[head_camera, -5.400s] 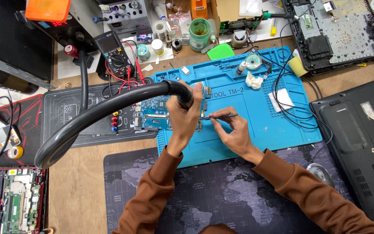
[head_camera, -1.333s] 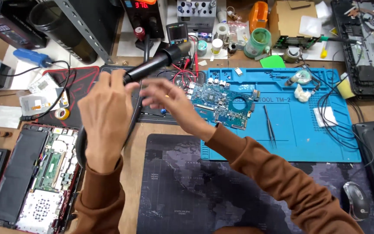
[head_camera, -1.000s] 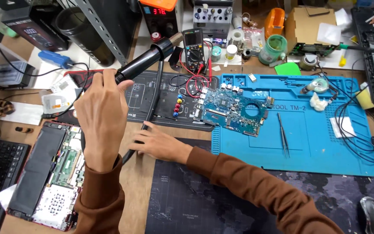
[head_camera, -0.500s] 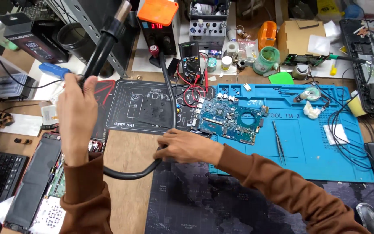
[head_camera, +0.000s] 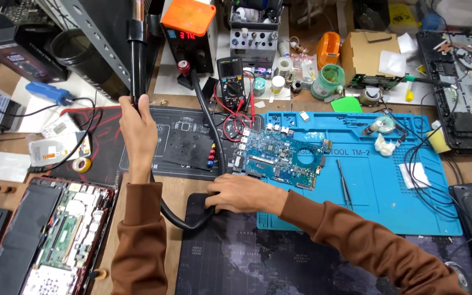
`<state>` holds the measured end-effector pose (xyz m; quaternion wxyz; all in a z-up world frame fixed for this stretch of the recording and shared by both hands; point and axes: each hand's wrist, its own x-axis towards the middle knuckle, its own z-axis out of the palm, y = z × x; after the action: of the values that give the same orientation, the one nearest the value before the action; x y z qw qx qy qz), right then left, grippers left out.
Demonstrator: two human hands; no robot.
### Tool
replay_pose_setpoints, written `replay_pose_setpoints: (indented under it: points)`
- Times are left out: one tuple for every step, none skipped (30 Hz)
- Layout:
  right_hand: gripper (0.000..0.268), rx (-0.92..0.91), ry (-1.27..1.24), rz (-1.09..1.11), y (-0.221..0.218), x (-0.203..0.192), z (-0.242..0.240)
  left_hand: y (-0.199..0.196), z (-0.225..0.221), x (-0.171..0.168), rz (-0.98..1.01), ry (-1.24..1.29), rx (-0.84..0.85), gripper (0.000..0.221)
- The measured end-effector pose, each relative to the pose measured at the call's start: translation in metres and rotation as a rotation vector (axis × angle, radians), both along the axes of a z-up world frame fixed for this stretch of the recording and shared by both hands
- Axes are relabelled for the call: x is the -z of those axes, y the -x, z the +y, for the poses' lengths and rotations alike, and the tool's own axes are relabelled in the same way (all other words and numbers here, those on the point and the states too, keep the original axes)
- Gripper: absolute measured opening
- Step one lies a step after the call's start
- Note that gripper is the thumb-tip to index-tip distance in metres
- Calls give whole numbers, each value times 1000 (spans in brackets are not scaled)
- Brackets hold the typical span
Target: Repairing a laptop motherboard using a heat gun and tweezers to manipulate small components
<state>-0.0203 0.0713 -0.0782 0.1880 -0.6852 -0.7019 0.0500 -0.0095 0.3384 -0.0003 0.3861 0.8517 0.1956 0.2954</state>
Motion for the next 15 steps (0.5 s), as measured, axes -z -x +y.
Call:
replay_pose_setpoints:
  points:
    - [16,4,-2,-5,-1,-1,0,-8,2,3,-5,-2,4,31]
    - [16,9,-12,4,-3,-1,0,-15,4,6,-21,-12,5,32]
    - [16,12,-22,14,-3,-1,1,-21,7,9,-36,-23,5,32]
    - [16,16,-25,11,-4,-2,2,-29,9,11,-39,-25,8,32]
    - [19,25,-30,9,-4,-2,3,-36,10,12,-53,-38,13,34]
    - [22,35,-35,7,-5,-2,4,-44,11,14,-66,-50,18,35]
    - [22,41,-35,7,-7,-3,6,-53,15,17,-66,-49,23,35]
    - [25,44,-33,12,-8,-3,9,-62,19,20,-82,-69,23,35]
    - [28,48,-33,19,-9,-2,11,-70,23,24,-95,-90,23,36]
    - [28,53,-33,21,-12,-7,13,-75,22,25,-94,-90,28,36]
    - [30,73,3,26,-16,-13,17,-80,22,25,-98,-80,37,37]
    - [33,93,38,30,-20,-19,20,-85,23,25,-101,-70,47,38]
    - [33,94,35,32,-29,-22,25,-88,22,22,-100,-72,48,38]
    - [34,168,57,14,-38,-24,30,-92,21,19,-105,-78,52,37]
    - [34,241,79,-1,-46,-27,36,-93,22,16,-107,-84,54,37]
